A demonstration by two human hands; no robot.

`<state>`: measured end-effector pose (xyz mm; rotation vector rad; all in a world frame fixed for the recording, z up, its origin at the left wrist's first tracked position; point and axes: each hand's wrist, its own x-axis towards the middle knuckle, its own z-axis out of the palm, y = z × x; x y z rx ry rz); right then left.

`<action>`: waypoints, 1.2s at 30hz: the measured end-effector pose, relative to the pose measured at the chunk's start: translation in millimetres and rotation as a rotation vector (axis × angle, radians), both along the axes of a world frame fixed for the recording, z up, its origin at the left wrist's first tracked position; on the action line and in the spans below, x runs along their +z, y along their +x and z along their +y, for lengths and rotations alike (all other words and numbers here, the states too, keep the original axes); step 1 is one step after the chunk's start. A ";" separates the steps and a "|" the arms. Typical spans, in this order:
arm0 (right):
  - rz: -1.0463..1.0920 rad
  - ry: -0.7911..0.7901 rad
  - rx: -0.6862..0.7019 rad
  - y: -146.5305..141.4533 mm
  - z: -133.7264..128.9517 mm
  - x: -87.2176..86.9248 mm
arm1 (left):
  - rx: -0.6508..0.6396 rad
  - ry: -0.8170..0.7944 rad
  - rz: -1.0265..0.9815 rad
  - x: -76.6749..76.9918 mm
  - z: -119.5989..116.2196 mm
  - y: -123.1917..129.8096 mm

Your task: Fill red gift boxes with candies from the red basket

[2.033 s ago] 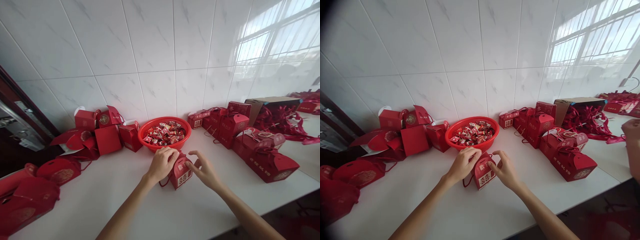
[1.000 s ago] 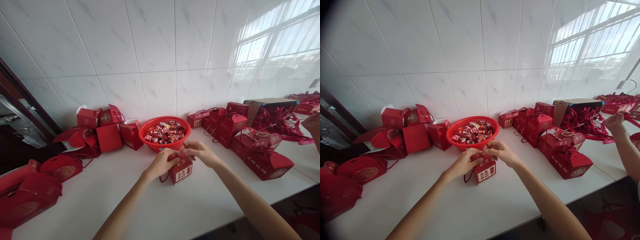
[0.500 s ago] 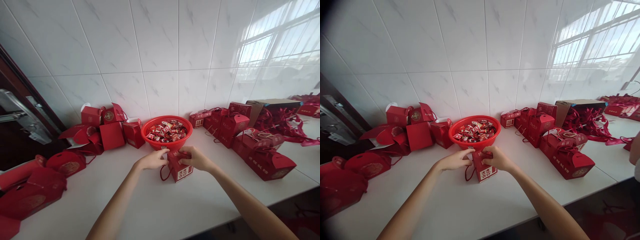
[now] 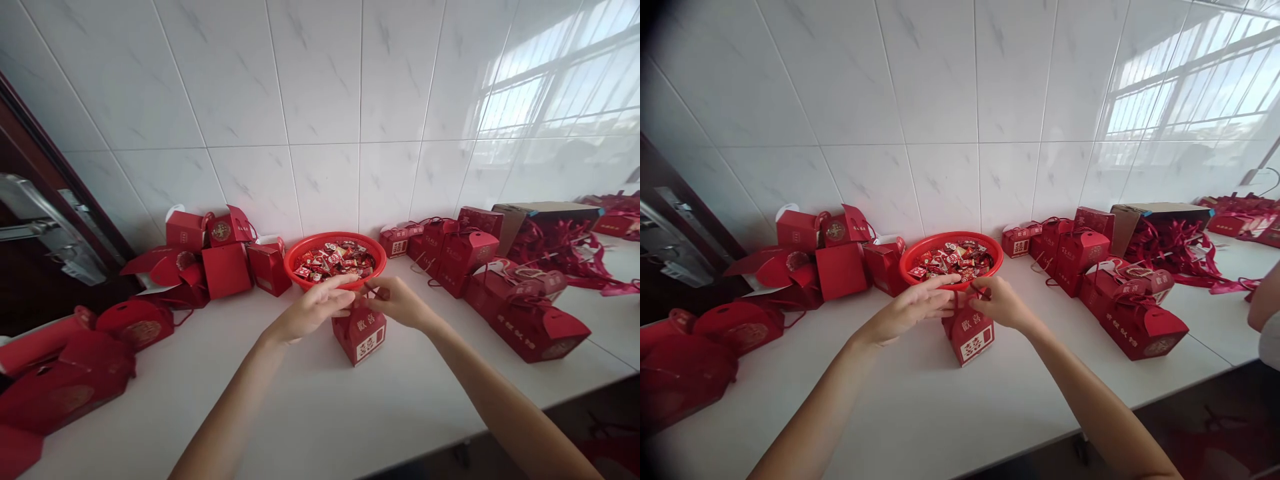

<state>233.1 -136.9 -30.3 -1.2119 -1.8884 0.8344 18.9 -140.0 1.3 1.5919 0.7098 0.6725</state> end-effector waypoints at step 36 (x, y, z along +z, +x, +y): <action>-0.109 0.270 -0.549 73.4 60.7 10.3 | 0.296 0.786 0.206 -82.6 -25.0 65.9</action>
